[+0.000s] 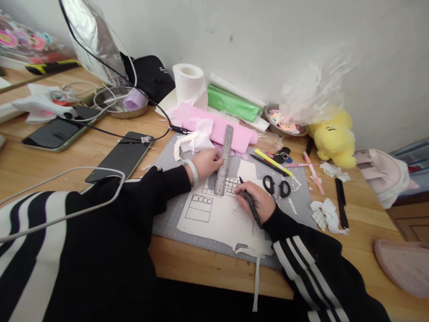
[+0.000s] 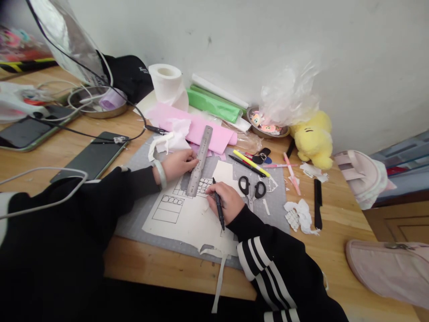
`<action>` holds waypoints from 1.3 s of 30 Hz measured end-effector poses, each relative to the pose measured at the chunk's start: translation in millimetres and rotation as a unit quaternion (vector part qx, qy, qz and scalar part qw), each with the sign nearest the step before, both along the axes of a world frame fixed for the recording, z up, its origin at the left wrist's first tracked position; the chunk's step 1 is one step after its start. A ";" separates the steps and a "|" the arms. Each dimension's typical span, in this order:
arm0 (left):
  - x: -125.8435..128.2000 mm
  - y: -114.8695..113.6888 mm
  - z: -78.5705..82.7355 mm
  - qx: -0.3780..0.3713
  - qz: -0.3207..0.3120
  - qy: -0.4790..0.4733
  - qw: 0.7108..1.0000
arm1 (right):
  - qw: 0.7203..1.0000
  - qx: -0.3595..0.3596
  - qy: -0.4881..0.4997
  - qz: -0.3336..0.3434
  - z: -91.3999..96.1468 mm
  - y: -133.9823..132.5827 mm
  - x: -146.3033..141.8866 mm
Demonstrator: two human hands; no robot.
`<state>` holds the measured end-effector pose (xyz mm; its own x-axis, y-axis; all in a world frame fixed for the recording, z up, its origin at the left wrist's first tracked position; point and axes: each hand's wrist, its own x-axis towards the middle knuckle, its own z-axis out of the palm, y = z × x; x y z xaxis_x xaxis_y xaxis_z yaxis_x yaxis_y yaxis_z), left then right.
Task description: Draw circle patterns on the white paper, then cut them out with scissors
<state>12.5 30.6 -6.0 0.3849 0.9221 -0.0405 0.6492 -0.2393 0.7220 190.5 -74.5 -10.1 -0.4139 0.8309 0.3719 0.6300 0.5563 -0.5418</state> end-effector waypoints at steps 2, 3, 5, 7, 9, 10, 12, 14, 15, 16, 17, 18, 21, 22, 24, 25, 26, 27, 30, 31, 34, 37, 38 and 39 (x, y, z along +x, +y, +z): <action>-0.1 -0.3 0.2 0.000 -0.001 0.001 1.000 | 1.000 0.008 0.002 0.004 -0.2 0.1 0.2; -0.2 -0.5 0.4 0.000 -0.002 0.001 1.000 | 1.000 0.010 0.003 0.005 -0.3 0.2 0.3; -0.5 -0.8 0.8 -0.002 -0.006 0.001 1.000 | 1.000 0.010 0.002 0.006 -0.3 0.2 0.4; -0.9 -0.9 1.0 -0.003 -0.013 0.001 1.000 | 1.000 0.007 0.000 0.006 -0.1 0.2 0.4; -1.3 -0.9 0.9 -0.002 -0.018 0.003 1.000 | 1.000 0.004 -0.002 0.006 0.3 0.2 0.3; -1.4 -0.9 0.8 0.000 -0.019 0.003 1.000 | 1.000 0.002 -0.002 0.006 0.6 0.1 0.2; -1.7 -0.9 0.6 0.002 -0.020 0.006 1.000 | 1.000 0.002 0.000 0.006 1.1 0.0 0.2; -1.8 -1.0 0.7 0.003 -0.021 0.007 1.000 | 1.000 0.002 0.001 0.006 1.3 -0.1 0.3; -1.9 -1.0 0.7 0.003 -0.022 0.008 1.000 | 1.000 0.002 0.002 0.007 1.2 -0.2 0.5; -2.0 -1.1 0.8 0.003 -0.023 0.008 1.000 | 1.000 0.002 0.001 0.008 0.9 -0.2 0.6; -2.1 -1.3 0.8 0.002 -0.025 0.008 1.000 | 1.000 0.002 0.001 0.008 0.5 -0.2 0.8; -2.2 -1.6 0.9 0.002 -0.028 0.006 1.000 | 1.000 0.003 0.001 0.008 0.1 -0.2 1.0; -3.0 -3.4 1.5 -0.001 -0.037 -0.001 0.999 | 1.000 0.002 0.000 0.006 -1.0 -0.2 1.4; -3.4 -4.4 1.9 -0.002 -0.039 -0.004 0.999 | 1.000 0.001 0.000 0.006 -1.1 -0.2 1.5; -4.6 -7.0 3.0 -0.003 -0.039 -0.011 0.999 | 1.000 0.000 -0.001 0.005 -0.8 -0.4 1.7; -5.4 -8.5 3.6 -0.004 -0.038 -0.016 0.999 | 1.000 -0.001 -0.001 0.005 -0.4 -0.5 1.8; -6.2 -10.1 4.2 -0.005 -0.037 -0.022 0.999 | 1.000 -0.002 -0.002 0.005 0.0 -0.6 1.8; -7.1 -11.8 4.9 -0.007 -0.037 -0.028 0.999 | 1.000 -0.004 -0.003 0.005 0.4 -0.7 1.9; -10.0 -18.2 6.5 -0.011 -0.033 -0.043 0.998 | 1.000 -0.007 -0.002 0.005 1.5 -1.2 2.1; -11.0 -20.8 6.9 -0.012 -0.033 -0.046 0.998 | 1.000 -0.007 -0.001 0.005 1.7 -1.2 2.1; -14.4 -31.2 7.9 -0.025 -0.040 -0.047 0.998 | 1.000 -0.007 0.002 0.000 2.0 -1.3 2.2; -19.5 -44.6 9.9 -0.048 -0.059 -0.015 0.997 | 1.000 -0.008 0.001 -0.010 2.1 -1.2 1.9; -21.4 -49.1 10.8 -0.057 -0.065 0.012 0.996 | 1.000 -0.009 0.000 -0.013 2.1 -1.1 1.7; -23.4 -53.4 11.9 -0.069 -0.073 0.031 0.995 | 1.000 -0.011 -0.001 -0.015 2.1 -1.0 1.4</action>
